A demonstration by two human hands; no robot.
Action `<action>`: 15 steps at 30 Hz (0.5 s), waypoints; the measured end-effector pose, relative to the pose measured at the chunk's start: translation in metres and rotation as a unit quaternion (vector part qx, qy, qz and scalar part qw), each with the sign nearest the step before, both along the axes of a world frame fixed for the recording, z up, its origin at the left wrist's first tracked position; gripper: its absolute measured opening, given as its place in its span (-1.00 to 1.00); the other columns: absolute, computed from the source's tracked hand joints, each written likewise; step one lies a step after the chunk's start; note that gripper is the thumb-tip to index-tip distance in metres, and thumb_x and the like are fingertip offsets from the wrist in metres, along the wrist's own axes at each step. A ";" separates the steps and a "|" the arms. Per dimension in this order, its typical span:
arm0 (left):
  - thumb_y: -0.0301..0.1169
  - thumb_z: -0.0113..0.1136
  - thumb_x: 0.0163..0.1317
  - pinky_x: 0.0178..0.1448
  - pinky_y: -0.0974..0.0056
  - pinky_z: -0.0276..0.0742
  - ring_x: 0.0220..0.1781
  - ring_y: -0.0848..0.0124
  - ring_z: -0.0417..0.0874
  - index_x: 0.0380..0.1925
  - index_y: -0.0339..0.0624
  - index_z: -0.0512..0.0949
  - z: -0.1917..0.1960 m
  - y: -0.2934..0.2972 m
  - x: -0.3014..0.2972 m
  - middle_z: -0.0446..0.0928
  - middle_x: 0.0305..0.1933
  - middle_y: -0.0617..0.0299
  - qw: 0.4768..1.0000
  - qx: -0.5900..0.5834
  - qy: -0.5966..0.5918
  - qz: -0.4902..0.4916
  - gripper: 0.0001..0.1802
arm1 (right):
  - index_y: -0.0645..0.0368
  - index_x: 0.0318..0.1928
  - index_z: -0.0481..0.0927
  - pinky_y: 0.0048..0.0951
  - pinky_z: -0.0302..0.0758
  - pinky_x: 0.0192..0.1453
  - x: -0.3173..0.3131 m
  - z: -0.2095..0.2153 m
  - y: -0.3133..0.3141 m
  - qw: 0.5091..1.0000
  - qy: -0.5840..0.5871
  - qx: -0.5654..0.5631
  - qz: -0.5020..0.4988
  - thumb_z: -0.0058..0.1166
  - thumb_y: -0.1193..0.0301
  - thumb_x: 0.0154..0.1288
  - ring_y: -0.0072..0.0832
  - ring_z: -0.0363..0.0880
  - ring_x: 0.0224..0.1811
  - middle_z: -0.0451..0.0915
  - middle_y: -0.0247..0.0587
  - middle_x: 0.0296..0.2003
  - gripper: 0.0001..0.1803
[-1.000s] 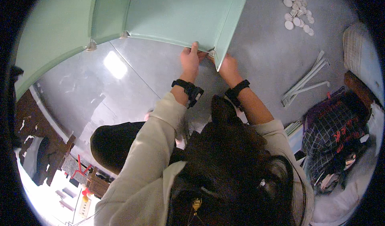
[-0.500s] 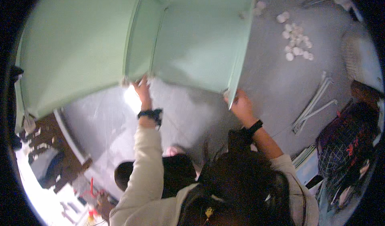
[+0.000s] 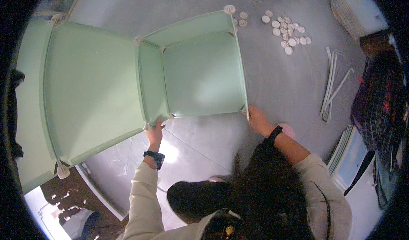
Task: The person assembles light green square panels on the floor by connecting them with white plastic corner connectors. They pick up panels, align edges, and snap connectors into place to form a larger connected structure.
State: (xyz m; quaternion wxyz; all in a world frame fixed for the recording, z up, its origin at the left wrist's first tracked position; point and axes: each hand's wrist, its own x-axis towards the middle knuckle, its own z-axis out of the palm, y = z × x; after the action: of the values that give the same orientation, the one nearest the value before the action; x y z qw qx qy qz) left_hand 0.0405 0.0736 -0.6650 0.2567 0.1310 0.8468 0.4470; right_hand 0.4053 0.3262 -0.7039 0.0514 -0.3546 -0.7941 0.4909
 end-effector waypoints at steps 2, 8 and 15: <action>-0.39 0.19 0.26 -0.26 0.29 0.72 -0.23 0.37 0.65 -0.05 -0.44 0.43 0.003 0.001 0.004 0.57 -0.11 0.02 1.000 0.024 -0.003 0.012 -0.64 | 0.22 0.01 0.47 -0.08 0.46 0.01 -0.001 0.000 -0.002 1.000 0.003 0.013 -0.008 -0.06 0.33 0.37 0.10 0.52 -0.09 0.53 0.15 -0.12 -0.70; -0.38 0.15 0.29 -0.27 0.30 0.73 -0.20 0.38 0.63 -0.04 -0.46 0.43 -0.002 -0.005 0.010 0.56 -0.07 0.05 1.000 0.008 -0.019 0.002 -0.64 | 0.23 0.04 0.45 -0.04 0.46 0.01 0.010 0.005 -0.016 0.994 -0.101 -0.014 0.024 -0.05 0.37 0.33 0.10 0.52 -0.09 0.53 0.16 -0.13 -0.68; -0.38 0.14 0.31 -0.20 0.25 0.74 0.03 0.33 0.57 0.05 -0.35 0.40 -0.021 -0.018 0.004 0.49 0.07 0.06 0.999 0.026 -0.035 -0.009 -0.62 | 0.25 0.01 0.46 -0.05 0.43 0.02 0.013 0.010 -0.004 0.999 -0.036 -0.014 0.030 -0.06 0.43 0.20 0.03 0.50 -0.03 0.53 0.11 -0.12 -0.65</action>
State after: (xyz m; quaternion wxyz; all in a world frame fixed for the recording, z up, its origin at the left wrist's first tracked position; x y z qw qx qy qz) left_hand 0.0450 0.0552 -0.6862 0.2868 0.1292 0.8243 0.4707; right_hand 0.4187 0.3226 -0.6943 0.0034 -0.3486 -0.7990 0.4900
